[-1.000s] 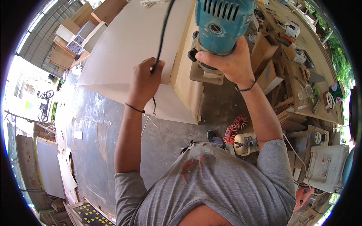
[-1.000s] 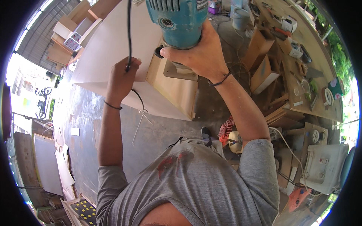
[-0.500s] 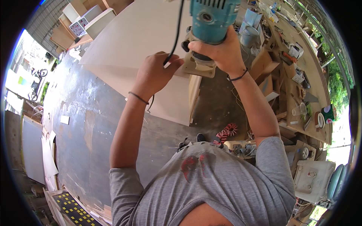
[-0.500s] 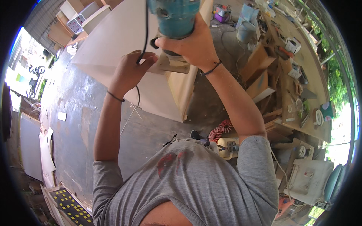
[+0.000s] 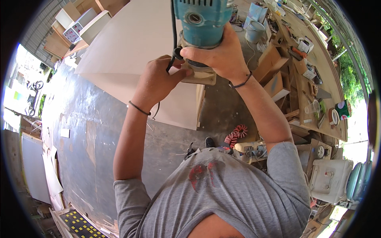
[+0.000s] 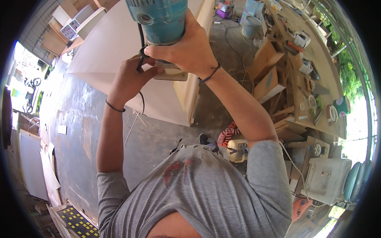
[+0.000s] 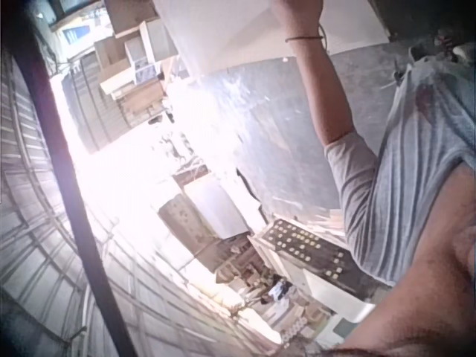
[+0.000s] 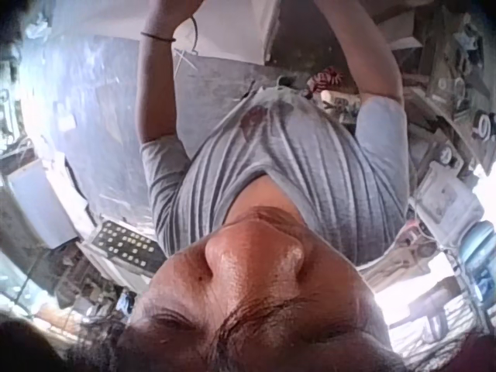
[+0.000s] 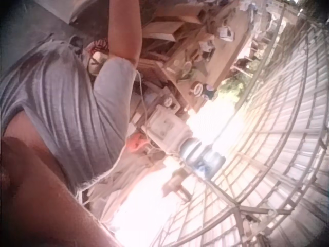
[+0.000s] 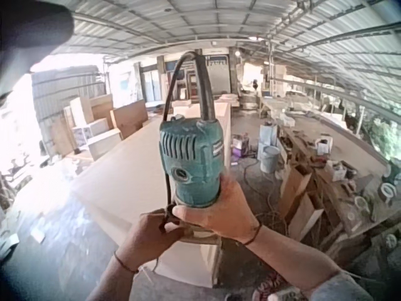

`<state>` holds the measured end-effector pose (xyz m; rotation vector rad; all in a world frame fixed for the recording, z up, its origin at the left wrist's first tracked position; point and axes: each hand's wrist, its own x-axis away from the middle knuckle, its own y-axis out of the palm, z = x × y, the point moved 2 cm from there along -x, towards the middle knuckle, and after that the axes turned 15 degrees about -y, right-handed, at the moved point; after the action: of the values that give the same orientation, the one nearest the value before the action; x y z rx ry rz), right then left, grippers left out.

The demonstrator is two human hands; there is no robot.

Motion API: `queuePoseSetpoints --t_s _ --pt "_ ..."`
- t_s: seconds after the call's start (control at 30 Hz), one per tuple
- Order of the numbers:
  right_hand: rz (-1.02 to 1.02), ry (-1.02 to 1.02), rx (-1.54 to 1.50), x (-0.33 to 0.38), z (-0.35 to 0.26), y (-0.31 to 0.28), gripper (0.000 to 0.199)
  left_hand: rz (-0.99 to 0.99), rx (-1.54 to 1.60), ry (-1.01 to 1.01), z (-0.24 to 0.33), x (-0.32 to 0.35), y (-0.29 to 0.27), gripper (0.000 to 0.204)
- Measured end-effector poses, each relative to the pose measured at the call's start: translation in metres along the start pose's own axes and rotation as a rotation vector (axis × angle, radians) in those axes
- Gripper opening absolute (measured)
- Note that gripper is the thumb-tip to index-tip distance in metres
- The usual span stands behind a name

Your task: The person handles large laminate sheets and then uses a hand-held power router and a metal file to trim and smooth the edges of a wooden cabinet unit.

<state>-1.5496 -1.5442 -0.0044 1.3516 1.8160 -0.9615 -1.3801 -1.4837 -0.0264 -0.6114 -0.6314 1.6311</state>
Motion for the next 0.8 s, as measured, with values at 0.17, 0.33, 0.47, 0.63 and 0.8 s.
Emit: queuePoseSetpoints --t_s 0.17,0.33,0.47,0.63,0.8 --pt "0.056 -0.067 -0.008 -0.006 -0.012 0.002 0.048 -0.083 -0.063 0.022 0.009 -0.005 -0.005 0.037" --pt "0.021 -0.018 0.041 -0.015 0.004 -0.005 0.051 -0.061 -0.113 0.149 0.008 -0.024 -0.004 0.039" --pt "0.004 0.001 0.083 -0.022 0.019 -0.011 0.052 -0.145 -0.184 0.088 0.013 -0.04 -0.004 0.047" --pt "0.002 -0.014 0.067 -0.029 0.032 -0.016 0.053 -0.141 -0.124 0.07 0.013 -0.052 0.002 0.052" --pt "-0.01 -0.004 0.071 -0.032 0.041 -0.018 0.052 -0.105 -0.129 0.017 0.014 -0.059 0.006 0.05"
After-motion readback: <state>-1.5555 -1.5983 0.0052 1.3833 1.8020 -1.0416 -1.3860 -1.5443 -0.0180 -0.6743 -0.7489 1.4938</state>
